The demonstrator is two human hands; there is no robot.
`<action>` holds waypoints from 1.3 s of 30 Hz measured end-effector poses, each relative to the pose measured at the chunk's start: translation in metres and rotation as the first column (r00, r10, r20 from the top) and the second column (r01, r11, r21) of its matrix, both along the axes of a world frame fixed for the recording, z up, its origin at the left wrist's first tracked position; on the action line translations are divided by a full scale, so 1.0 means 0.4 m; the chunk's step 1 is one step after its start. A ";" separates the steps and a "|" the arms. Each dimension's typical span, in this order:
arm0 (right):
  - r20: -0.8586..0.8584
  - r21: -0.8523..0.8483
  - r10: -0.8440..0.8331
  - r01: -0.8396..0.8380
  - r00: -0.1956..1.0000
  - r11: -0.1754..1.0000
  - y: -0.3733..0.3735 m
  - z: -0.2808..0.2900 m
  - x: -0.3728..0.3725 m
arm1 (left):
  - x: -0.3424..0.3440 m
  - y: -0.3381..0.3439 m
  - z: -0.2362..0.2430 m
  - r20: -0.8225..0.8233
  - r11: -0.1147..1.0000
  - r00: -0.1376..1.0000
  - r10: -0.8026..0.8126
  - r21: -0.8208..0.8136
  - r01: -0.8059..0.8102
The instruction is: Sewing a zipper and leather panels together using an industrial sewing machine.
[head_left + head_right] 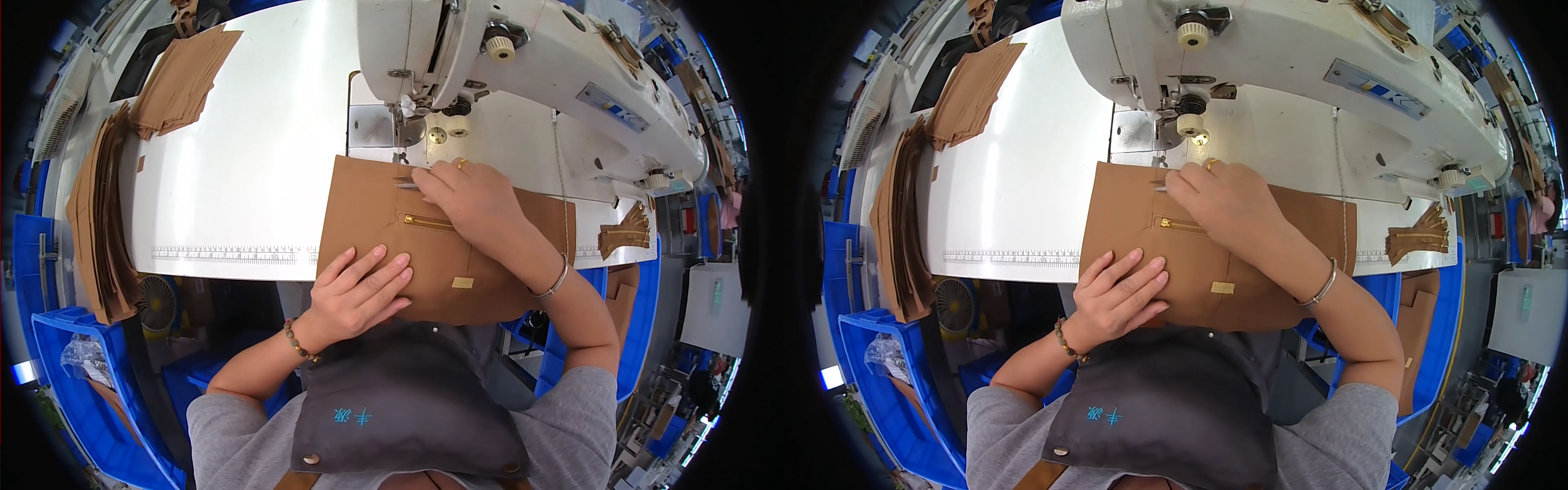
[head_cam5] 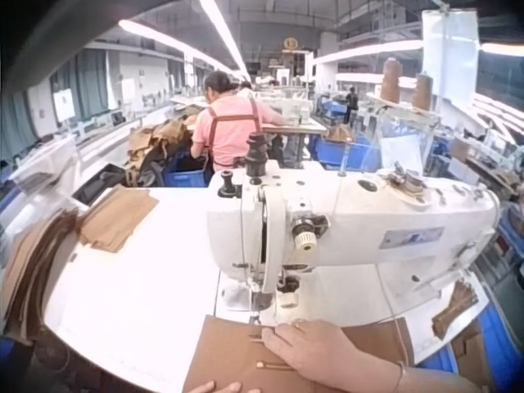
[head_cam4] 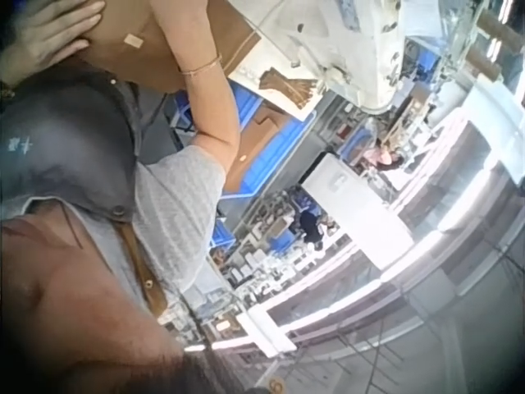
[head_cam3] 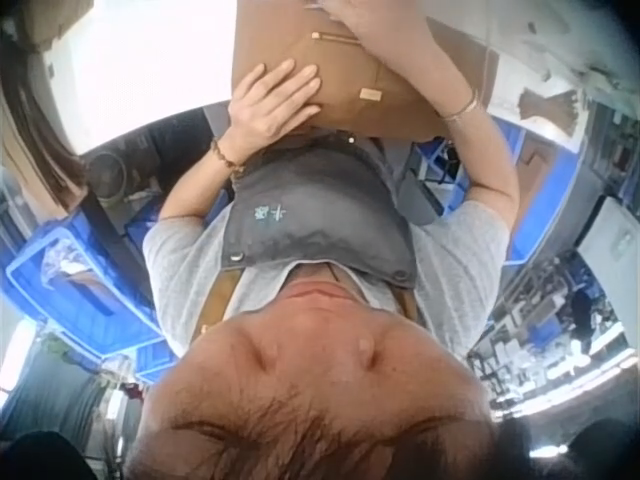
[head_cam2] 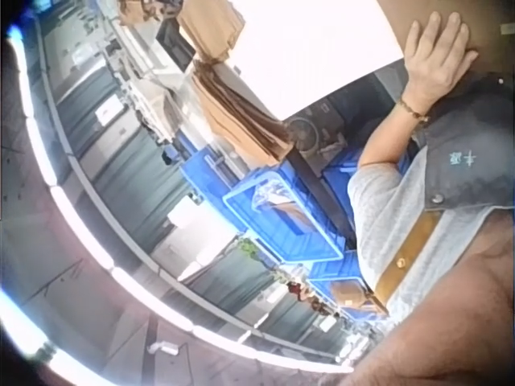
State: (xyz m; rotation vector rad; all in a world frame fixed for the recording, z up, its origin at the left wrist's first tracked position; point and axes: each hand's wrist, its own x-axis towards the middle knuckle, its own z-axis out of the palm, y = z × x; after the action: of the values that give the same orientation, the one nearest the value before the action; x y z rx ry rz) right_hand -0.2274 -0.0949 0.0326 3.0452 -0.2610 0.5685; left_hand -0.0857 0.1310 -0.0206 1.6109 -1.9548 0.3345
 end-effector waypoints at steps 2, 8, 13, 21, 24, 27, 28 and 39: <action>0.026 0.017 0.035 -0.035 0.999 0.999 0.003 -0.006 0.011 | -0.001 -0.003 -0.005 0.000 1.000 1.000 0.006 -0.015 -0.006; -0.007 0.002 -0.070 0.070 0.998 0.998 -0.052 0.021 0.008 | 0.002 -0.002 -0.005 0.002 0.999 1.000 0.007 -0.031 -0.007; -0.014 0.107 0.031 -0.029 0.999 0.994 -0.084 0.010 0.055 | 0.004 -0.004 -0.005 0.016 0.999 1.000 -0.004 -0.036 0.005; 0.005 0.198 -0.225 0.219 0.974 0.955 -0.087 0.063 -0.155 | 0.030 0.025 0.006 0.077 1.000 0.997 0.009 0.013 -0.010; -0.053 0.179 -0.434 0.436 0.899 0.882 -0.087 0.098 -0.361 | 0.051 0.042 0.007 0.054 0.999 0.998 0.022 0.030 -0.023; -0.082 0.179 -0.676 0.678 0.732 0.713 -0.075 0.076 -0.493 | 0.060 0.048 0.002 0.058 0.999 0.998 0.021 0.024 -0.022; -0.042 0.109 -0.694 0.694 0.718 0.712 -0.072 0.062 -0.514 | 0.061 0.049 -0.001 0.059 1.000 0.998 0.003 0.023 -0.005; 0.078 0.370 -0.294 0.246 0.952 0.896 -0.010 -0.030 -0.111 | 0.065 0.082 -0.027 0.102 0.998 0.993 0.052 0.021 -0.054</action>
State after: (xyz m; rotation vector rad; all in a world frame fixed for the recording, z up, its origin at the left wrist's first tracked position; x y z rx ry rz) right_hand -0.2716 -0.0989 0.0207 3.2198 -0.8720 0.7786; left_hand -0.0598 0.1638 -0.0313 1.6935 -2.0007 0.4233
